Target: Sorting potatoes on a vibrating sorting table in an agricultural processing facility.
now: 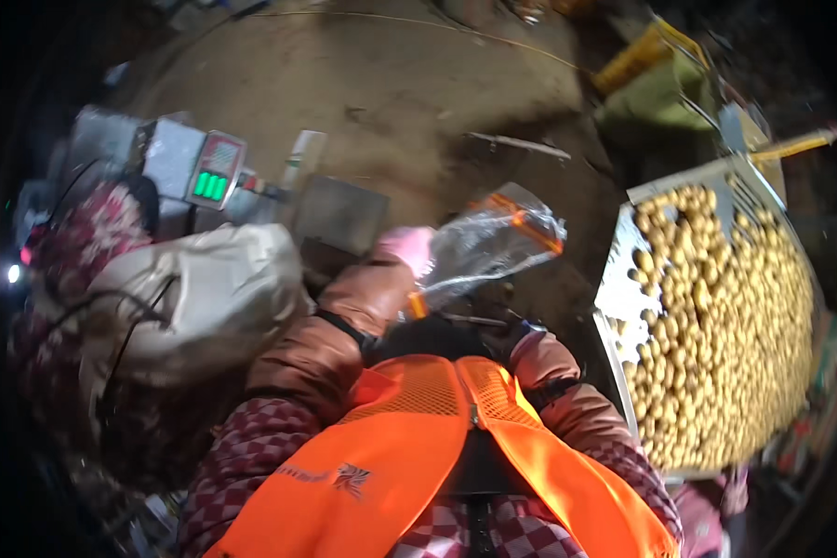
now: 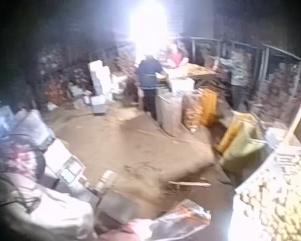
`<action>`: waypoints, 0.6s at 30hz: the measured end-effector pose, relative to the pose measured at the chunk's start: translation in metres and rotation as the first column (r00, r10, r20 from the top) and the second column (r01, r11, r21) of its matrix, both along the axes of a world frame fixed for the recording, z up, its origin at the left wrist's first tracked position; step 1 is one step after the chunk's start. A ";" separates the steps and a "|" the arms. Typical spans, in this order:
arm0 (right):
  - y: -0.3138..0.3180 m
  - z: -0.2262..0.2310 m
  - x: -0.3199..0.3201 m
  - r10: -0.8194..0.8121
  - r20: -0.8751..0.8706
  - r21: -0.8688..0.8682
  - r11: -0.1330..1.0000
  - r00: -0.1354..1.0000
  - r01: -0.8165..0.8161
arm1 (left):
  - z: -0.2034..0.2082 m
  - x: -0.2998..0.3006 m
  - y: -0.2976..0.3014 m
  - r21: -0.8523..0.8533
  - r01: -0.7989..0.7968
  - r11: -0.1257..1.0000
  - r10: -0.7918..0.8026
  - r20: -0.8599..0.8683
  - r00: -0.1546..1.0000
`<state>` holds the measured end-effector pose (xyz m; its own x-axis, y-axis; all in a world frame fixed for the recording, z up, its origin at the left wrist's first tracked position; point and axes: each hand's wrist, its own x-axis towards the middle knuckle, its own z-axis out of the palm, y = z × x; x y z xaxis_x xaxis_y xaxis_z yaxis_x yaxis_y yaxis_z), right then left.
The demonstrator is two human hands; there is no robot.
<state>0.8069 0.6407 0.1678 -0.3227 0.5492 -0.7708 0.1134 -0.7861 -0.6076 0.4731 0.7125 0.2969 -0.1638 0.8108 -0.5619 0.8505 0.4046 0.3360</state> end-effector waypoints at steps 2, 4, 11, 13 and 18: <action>-0.001 0.017 0.000 -0.100 0.039 -0.018 0.995 0.994 0.101 | -0.031 -0.013 0.019 0.007 0.086 0.996 -0.085 -0.061 0.994; 0.012 0.033 -0.007 -0.193 0.048 -0.003 0.981 0.980 0.194 | -0.026 -0.016 0.033 -0.058 0.185 0.981 -0.188 -0.051 0.981; 0.117 0.123 -0.093 -0.053 0.800 0.580 0.325 0.598 -0.747 | -0.029 -0.014 0.032 -0.007 0.300 0.954 -0.300 -0.008 0.954; 0.135 0.117 -0.113 0.075 0.955 0.260 0.263 0.288 -0.929 | -0.005 -0.012 0.036 -0.088 0.415 0.906 -0.413 0.033 0.910; 0.186 0.077 -0.102 0.431 0.784 0.229 0.470 0.447 -0.853 | 0.006 -0.027 0.045 -0.137 0.463 0.876 -0.465 0.019 0.885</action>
<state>0.7045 0.8266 0.2446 -0.4047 0.7131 -0.5725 0.8850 0.1478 -0.4415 0.4464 0.7578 0.3024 0.2038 0.7132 -0.6707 0.9561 0.0024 0.2931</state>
